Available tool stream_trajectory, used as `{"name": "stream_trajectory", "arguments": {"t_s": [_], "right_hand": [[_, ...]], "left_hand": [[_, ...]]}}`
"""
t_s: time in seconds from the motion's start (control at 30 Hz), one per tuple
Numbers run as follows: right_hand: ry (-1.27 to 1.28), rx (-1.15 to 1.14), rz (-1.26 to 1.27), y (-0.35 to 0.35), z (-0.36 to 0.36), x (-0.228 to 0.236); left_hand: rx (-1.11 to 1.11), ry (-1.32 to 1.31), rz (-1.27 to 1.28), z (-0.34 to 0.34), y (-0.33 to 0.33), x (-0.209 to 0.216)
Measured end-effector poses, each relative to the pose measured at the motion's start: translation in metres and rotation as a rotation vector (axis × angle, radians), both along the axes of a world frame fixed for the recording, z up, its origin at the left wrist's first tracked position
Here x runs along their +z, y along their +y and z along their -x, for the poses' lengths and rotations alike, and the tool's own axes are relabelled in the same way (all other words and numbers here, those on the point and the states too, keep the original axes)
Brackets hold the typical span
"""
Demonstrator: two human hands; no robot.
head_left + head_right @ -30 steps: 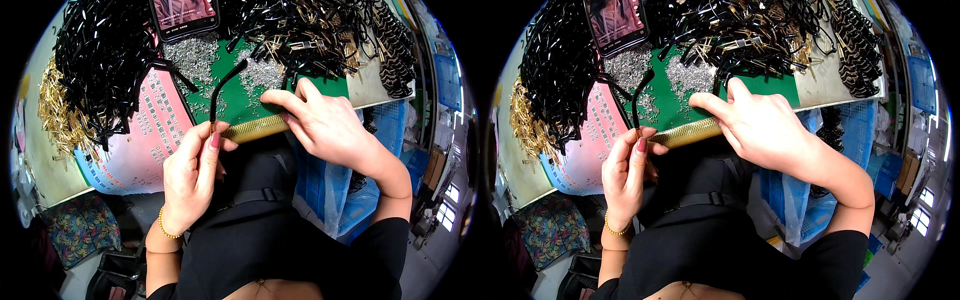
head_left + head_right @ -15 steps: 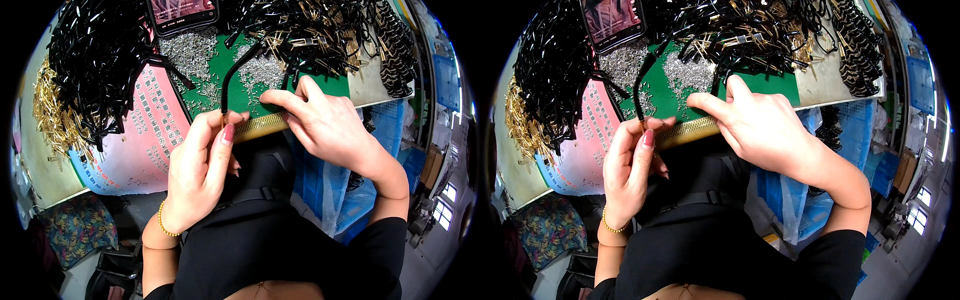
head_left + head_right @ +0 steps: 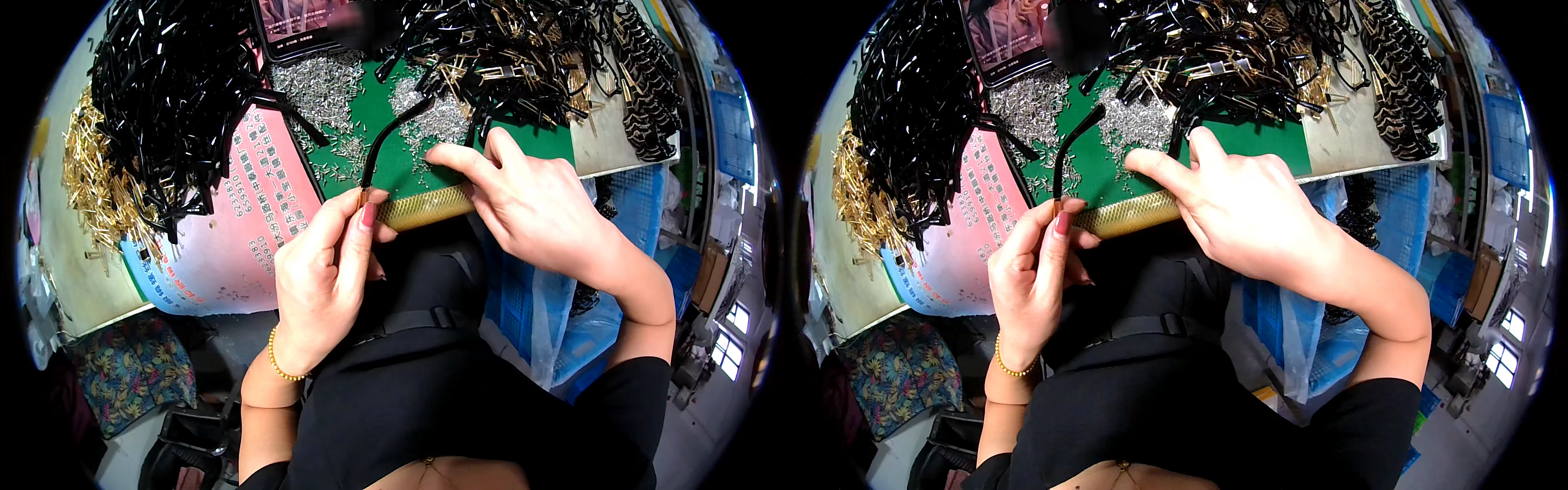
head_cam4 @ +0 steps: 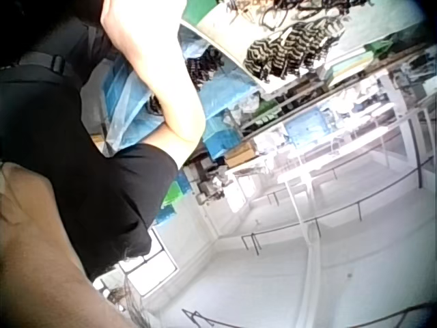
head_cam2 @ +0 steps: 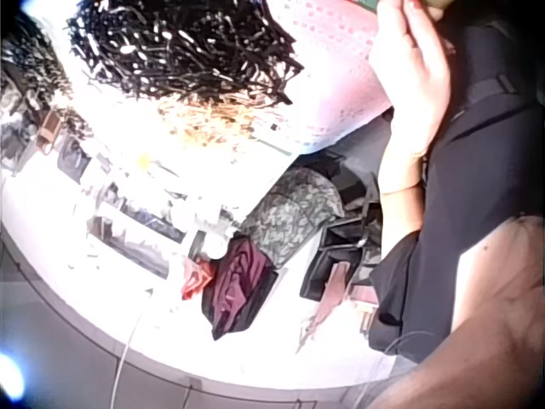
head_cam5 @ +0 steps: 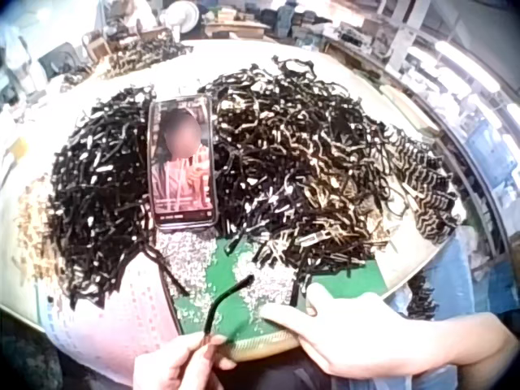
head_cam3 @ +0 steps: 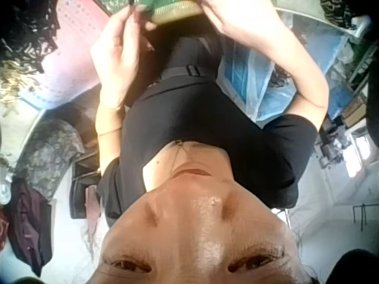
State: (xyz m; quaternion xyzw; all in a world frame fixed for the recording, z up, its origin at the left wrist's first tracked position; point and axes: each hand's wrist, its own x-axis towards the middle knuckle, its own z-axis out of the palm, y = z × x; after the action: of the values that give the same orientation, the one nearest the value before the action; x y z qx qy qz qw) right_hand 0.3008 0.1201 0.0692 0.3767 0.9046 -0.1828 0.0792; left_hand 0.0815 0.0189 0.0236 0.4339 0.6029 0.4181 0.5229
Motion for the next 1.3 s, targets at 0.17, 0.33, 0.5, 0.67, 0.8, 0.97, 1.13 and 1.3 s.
{"name": "stream_trajectory", "arguments": {"t_s": [0.17,0.33,0.5,0.67,0.8,0.97,1.13,1.3], "right_hand": [[-0.007,0.006,0.007,0.0,0.0,-0.001],[0.001,0.013,0.008,0.002,0.003,0.0],[-0.049,0.042,0.004,0.003,0.003,0.004],[-0.015,-0.03,0.129,0.003,0.002,0.013],[0.36,-0.287,0.872,-0.002,0.018,0.03],[0.429,-0.541,1.367,-0.005,0.031,0.028],[0.481,-0.515,1.378,-0.002,0.035,0.022],[0.507,-0.621,1.495,0.001,0.032,0.023]], "left_hand": [[0.011,-0.016,-0.01,0.0,-0.001,-0.001],[0.011,-0.022,-0.003,0.001,0.0,0.0],[-0.015,0.043,-0.049,0.004,0.0,0.004],[0.007,0.068,-0.052,0.011,0.0,0.006],[-0.007,0.076,-0.032,0.011,0.001,0.004],[0.033,0.118,-0.094,0.006,0.002,-0.002],[0.028,0.193,-0.131,0.003,0.001,-0.004],[-0.01,0.7,-0.554,0.002,0.0,-0.024]]}}
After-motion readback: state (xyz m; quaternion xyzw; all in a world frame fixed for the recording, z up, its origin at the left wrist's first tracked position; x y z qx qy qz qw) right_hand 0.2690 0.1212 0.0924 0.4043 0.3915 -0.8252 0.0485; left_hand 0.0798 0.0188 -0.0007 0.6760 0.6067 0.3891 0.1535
